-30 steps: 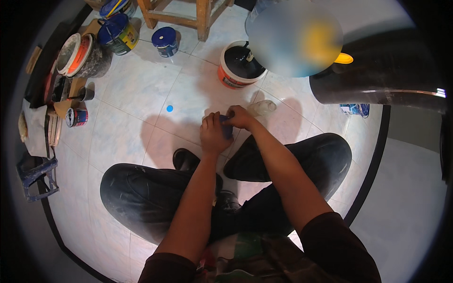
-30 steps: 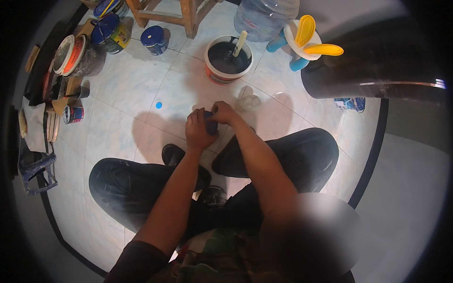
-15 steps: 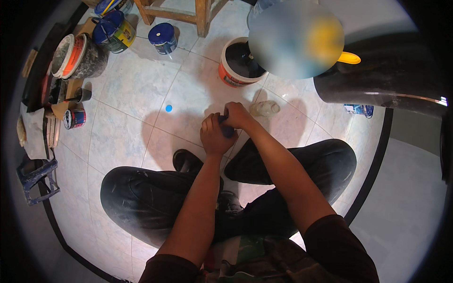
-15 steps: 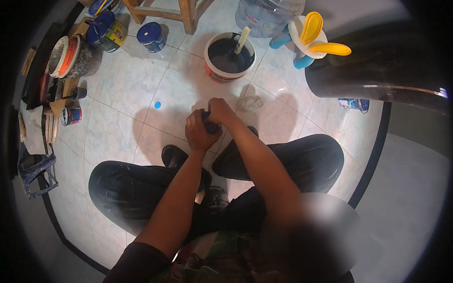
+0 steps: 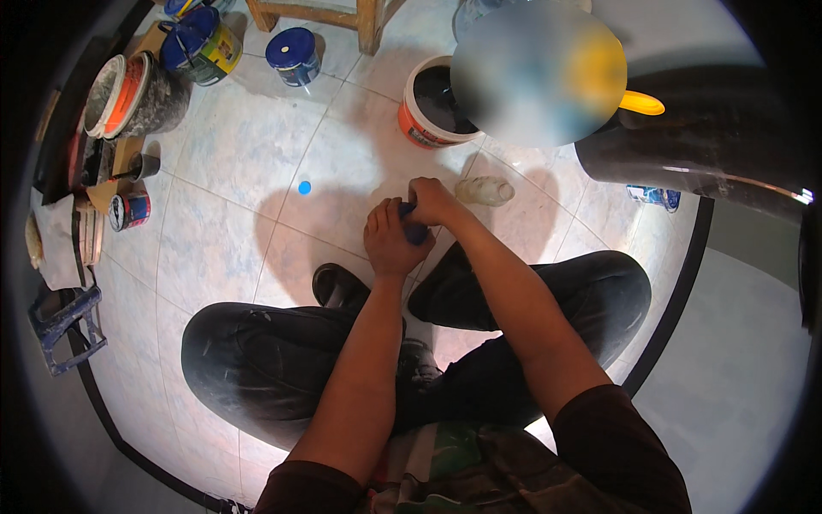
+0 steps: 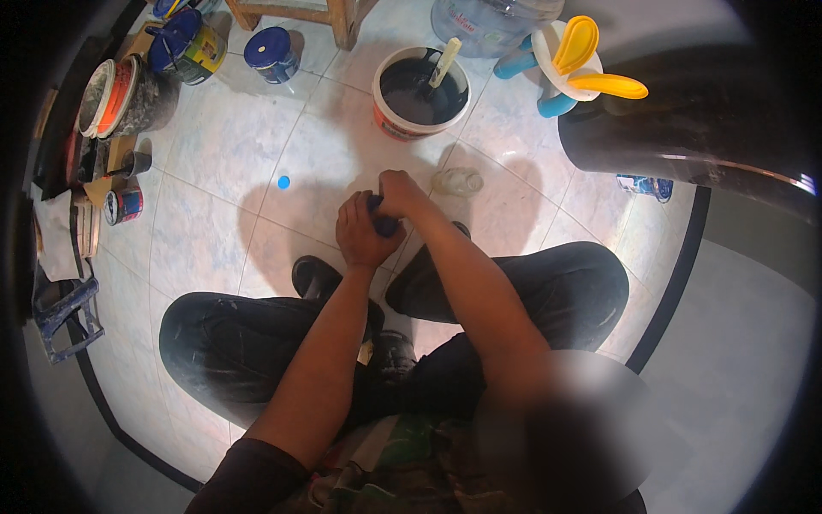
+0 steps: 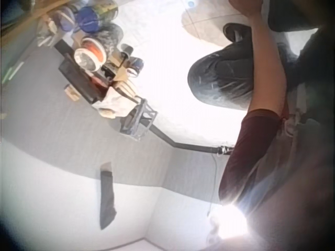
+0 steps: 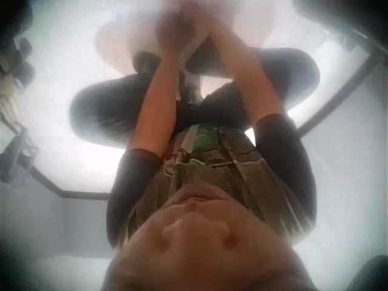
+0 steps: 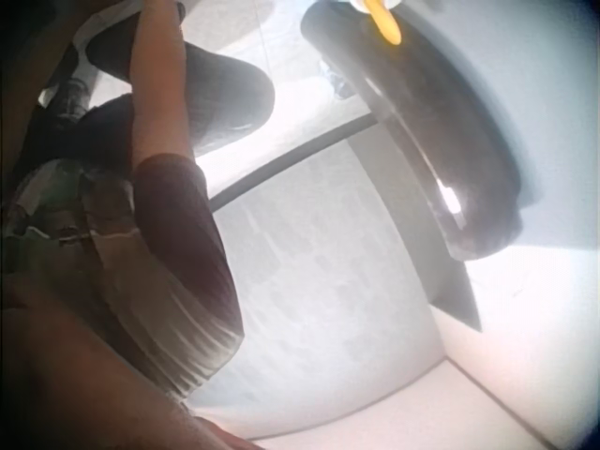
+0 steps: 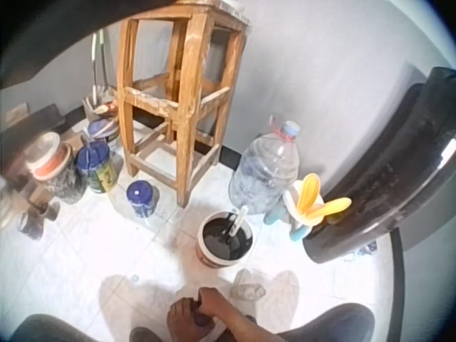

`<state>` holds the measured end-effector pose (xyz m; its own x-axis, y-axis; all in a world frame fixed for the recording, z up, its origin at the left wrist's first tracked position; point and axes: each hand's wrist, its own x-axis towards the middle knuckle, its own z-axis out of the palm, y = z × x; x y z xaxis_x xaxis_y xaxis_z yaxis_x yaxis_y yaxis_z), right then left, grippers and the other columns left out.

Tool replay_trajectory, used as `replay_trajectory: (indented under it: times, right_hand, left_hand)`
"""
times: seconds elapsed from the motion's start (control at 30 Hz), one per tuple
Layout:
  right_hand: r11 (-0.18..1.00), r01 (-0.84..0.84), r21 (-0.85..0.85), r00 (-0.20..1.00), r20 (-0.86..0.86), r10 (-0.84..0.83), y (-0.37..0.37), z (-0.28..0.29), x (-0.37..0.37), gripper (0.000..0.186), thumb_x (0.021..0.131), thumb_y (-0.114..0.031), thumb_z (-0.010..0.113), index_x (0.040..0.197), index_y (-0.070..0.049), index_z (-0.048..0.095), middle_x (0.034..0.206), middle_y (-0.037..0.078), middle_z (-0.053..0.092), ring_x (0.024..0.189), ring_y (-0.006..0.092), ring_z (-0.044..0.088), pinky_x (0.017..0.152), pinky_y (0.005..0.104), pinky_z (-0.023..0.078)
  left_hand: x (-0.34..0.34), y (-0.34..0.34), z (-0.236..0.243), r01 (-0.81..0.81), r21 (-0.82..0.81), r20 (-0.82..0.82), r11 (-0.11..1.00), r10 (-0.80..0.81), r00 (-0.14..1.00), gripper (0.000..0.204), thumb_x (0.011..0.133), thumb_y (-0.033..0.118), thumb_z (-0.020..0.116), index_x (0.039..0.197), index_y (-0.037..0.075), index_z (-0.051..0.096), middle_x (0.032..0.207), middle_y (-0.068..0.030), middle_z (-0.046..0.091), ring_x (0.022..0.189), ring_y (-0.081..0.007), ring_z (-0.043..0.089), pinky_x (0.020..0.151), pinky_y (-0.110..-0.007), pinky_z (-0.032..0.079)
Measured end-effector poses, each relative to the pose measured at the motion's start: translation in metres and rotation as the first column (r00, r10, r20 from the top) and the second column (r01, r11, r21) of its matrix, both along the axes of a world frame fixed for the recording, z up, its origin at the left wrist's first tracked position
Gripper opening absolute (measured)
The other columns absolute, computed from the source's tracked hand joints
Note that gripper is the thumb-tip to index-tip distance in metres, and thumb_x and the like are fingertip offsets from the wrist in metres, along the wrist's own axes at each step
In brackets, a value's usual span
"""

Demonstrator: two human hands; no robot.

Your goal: The person sits on the floor and stirs a grey substance in a blue container using a stick. They add liquid from a small bottle and continue stirring. Finally, they secure the lid on the container.

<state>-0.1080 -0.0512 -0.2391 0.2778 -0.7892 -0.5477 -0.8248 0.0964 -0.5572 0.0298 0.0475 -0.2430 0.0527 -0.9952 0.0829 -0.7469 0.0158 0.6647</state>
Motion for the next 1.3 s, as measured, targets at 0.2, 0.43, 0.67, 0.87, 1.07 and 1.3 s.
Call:
replay_trajectory:
  times: [0.2,0.43,0.67,0.87,1.07,1.3]
  right_hand:
    - [0.999,-0.026,-0.035,0.999,0.033,0.027,0.002,-0.020,-0.008,0.048,0.057,-0.029,0.095,0.087,-0.003,0.067,0.091,0.018,0.073,0.087,0.0375,0.071,0.076,0.0434,0.056]
    - [0.999,-0.036,0.012,0.999,0.040,0.035,-0.003,-0.012,-0.003,0.050,0.056,-0.033,0.093,0.086,-0.003,0.067,0.086,0.017,0.072,0.082,0.0337,0.071,0.074,0.0422,0.056]
    - [0.995,-0.012,0.097,1.000,-0.016,0.013,-0.003,-0.004,-0.004,0.058,0.057,-0.037,0.093,0.097,-0.002,0.071,0.097,0.022,0.076,0.095,0.0394,0.075,0.083,0.0457,0.061]
    - [0.996,-0.015,0.090,0.998,-0.057,0.020,-0.004,-0.009,0.002,0.058,0.057,-0.036,0.094,0.097,-0.002,0.070,0.101,0.022,0.076,0.098,0.0392,0.075,0.085,0.0459,0.060]
    - [0.991,-0.056,0.124,0.998,-0.022,0.059,-0.008,-0.010,0.000,0.061,0.054,-0.039,0.094,0.095,-0.002,0.069,0.104,0.021,0.074,0.099,0.0385,0.074,0.086,0.0453,0.059]
    - [0.994,-0.097,0.041,0.995,0.012,0.096,-0.008,-0.026,-0.003,0.051,0.052,-0.030,0.093,0.085,-0.003,0.065,0.087,0.018,0.070,0.084,0.0356,0.069,0.074,0.0437,0.055]
  left_hand:
    - [-0.002,-0.002,-0.002,0.006,-0.037,-0.013,0.999,-0.006,1.000,0.084,0.064,0.042,0.085,0.136,0.007,0.059,0.135,-0.0149,0.062,0.128,-0.0363,0.060,0.104,-0.051,0.050]
    - [0.003,-0.001,-0.003,0.010,-0.003,-0.007,1.000,-0.010,1.000,0.083,0.064,0.042,0.087,0.135,0.008,0.059,0.134,-0.0147,0.062,0.126,-0.0376,0.060,0.103,-0.051,0.051]
    - [0.000,-0.005,-0.004,0.019,-0.024,0.026,1.000,-0.018,1.000,0.082,0.065,0.044,0.088,0.134,0.008,0.059,0.133,-0.0142,0.062,0.124,-0.0371,0.060,0.103,-0.052,0.051]
    - [0.000,-0.004,-0.001,0.005,0.009,-0.005,1.000,-0.005,1.000,0.081,0.067,0.043,0.087,0.134,0.007,0.059,0.133,-0.0154,0.063,0.124,-0.0389,0.060,0.102,-0.053,0.051]
    - [0.003,-0.003,-0.003,0.021,-0.033,-0.034,0.999,-0.022,0.999,0.083,0.065,0.040,0.085,0.135,0.003,0.059,0.132,-0.0188,0.062,0.126,-0.0402,0.060,0.104,-0.053,0.051]
    - [0.003,-0.004,-0.004,0.018,-0.089,-0.083,0.996,-0.025,0.996,0.081,0.066,0.039,0.084,0.135,0.003,0.058,0.130,-0.0193,0.062,0.125,-0.0402,0.060,0.105,-0.053,0.051]
